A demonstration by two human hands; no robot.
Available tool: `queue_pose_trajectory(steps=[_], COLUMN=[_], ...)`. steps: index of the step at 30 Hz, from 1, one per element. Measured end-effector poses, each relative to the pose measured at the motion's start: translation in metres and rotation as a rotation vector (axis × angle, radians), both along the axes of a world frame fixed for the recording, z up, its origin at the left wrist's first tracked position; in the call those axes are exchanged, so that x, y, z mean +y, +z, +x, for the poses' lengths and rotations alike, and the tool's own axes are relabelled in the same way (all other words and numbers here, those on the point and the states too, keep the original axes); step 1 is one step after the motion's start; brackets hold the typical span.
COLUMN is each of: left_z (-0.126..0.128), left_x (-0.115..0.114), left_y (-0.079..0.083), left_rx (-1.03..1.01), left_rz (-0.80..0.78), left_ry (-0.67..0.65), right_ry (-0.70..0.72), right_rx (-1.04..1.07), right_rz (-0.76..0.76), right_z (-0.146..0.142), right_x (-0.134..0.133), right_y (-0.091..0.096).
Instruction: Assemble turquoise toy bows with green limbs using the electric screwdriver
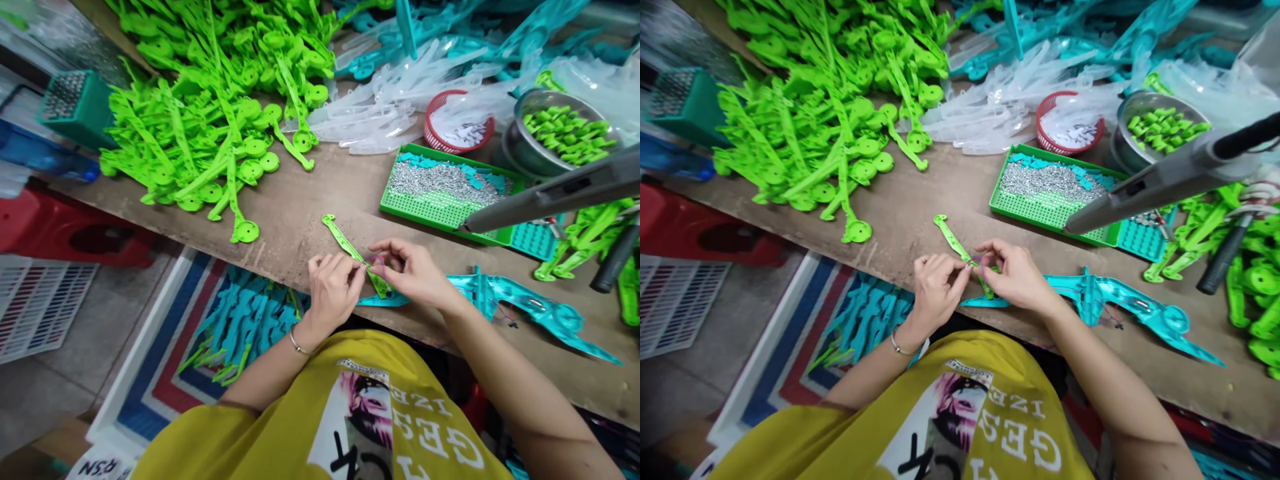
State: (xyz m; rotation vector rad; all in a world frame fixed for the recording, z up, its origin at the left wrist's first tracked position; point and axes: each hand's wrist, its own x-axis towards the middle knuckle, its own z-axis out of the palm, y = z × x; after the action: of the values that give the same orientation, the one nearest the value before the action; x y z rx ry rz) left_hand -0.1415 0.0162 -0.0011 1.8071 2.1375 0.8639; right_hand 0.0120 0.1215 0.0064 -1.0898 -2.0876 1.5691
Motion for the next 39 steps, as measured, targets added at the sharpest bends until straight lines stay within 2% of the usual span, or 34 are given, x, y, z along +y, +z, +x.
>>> queue_pose_trajectory(steps=[3, 8, 10, 14, 18, 23, 30, 34, 39], left_z=[0.002, -0.001, -0.005, -0.01, -0.008, -0.004, 0.0, 0.003, 0.011], left_x=[0.0, -0.003, -0.007, -0.013, -0.014, -0.011, -0.005, -0.001, 0.004], left_y=[-0.002, -0.004, -0.007, -0.016, -0.022, -0.026, -0.026, -0.024, -0.024], left_rx=[-0.034, -0.05, -0.167, -0.526, -0.77, -0.958, -1.225, -1.378, -1.484], left_rz=[-0.02, -0.101, -0.125, -0.138, -0.149, -0.125, -0.118, -0.141, -0.077], left_ry=[0.029, -0.036, -0.007, 0.104, 0.142, 0.208, 0.286, 0.287, 0.283], right_ry=[-0.018, -0.007, -0.037, -0.046, -0.059, -0.058, -0.069, -0.082, -0.098], right_rx=[-0.019, -0.075, -0.137, -0.163, -0.171, -0.22, -0.225, -0.18, -0.118], right_rz=[-0.08, -0.002, 0.035, 0.11, 0.187, 0.226, 0.188, 0.225, 0.22], right_z=[-0.005, -0.009, -0.009, -0.011, -0.016, -0.02, -0.02, -0.018, -0.016], right_x=[0.001, 0.007, 0.008, 0.006, 0.0, -0.005, -0.009, -0.009, -0.011], right_y=[-0.002, -0.002, -0.002, -0.004, -0.007, -0.011, -0.012, -0.015, -0.014])
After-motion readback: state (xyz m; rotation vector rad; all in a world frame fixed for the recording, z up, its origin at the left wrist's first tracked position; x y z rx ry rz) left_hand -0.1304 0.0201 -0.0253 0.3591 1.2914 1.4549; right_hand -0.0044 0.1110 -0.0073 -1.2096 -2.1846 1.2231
